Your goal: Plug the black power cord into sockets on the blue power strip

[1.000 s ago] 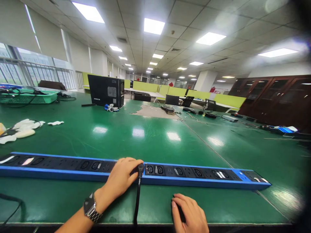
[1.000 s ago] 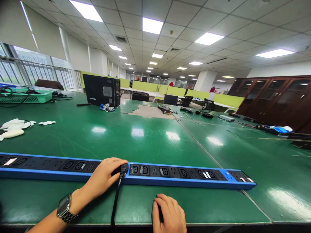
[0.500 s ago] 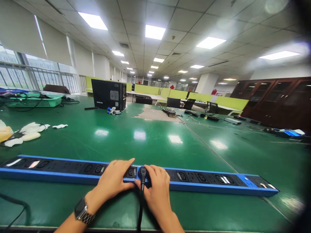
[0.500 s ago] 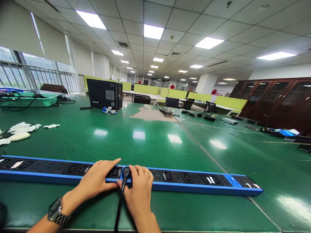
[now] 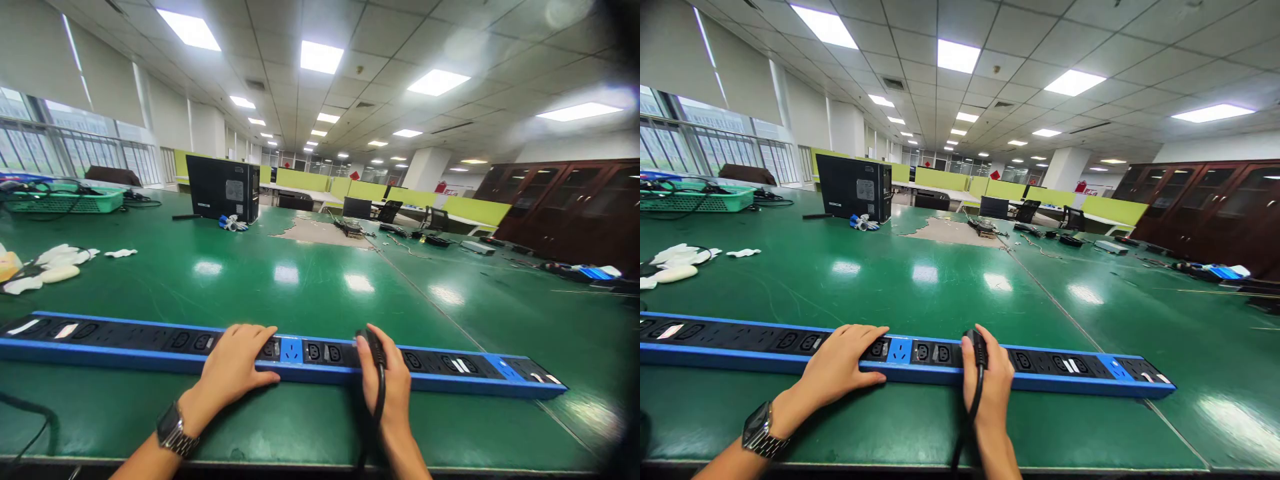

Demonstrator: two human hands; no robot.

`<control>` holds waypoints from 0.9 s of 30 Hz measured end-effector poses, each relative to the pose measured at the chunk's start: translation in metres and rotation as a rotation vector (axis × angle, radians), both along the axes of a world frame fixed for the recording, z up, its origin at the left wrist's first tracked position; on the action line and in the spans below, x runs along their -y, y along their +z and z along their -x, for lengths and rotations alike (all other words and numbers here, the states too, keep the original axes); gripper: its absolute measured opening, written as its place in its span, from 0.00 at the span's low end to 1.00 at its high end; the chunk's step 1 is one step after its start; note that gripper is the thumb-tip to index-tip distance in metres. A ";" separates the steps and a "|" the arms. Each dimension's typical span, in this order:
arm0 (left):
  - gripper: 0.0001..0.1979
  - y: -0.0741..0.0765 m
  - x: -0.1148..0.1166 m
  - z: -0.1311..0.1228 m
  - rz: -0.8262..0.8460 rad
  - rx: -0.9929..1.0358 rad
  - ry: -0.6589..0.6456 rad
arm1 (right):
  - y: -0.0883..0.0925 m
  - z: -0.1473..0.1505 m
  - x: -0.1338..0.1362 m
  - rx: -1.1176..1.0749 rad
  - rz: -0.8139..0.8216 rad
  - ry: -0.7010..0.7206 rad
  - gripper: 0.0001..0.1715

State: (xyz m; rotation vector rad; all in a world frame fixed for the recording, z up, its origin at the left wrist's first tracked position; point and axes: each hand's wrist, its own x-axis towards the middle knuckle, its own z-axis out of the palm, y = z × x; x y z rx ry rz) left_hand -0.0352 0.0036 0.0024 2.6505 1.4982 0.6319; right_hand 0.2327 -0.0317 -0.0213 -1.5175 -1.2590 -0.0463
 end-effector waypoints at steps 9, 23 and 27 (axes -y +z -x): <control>0.32 -0.005 -0.001 0.001 -0.046 -0.009 -0.013 | -0.010 -0.021 0.003 0.282 0.049 0.049 0.26; 0.31 -0.001 0.002 0.000 -0.028 0.007 0.000 | -0.014 -0.021 0.008 0.396 0.088 0.118 0.23; 0.33 -0.002 0.002 0.000 -0.017 0.004 -0.005 | -0.026 -0.020 0.018 0.492 0.059 0.072 0.32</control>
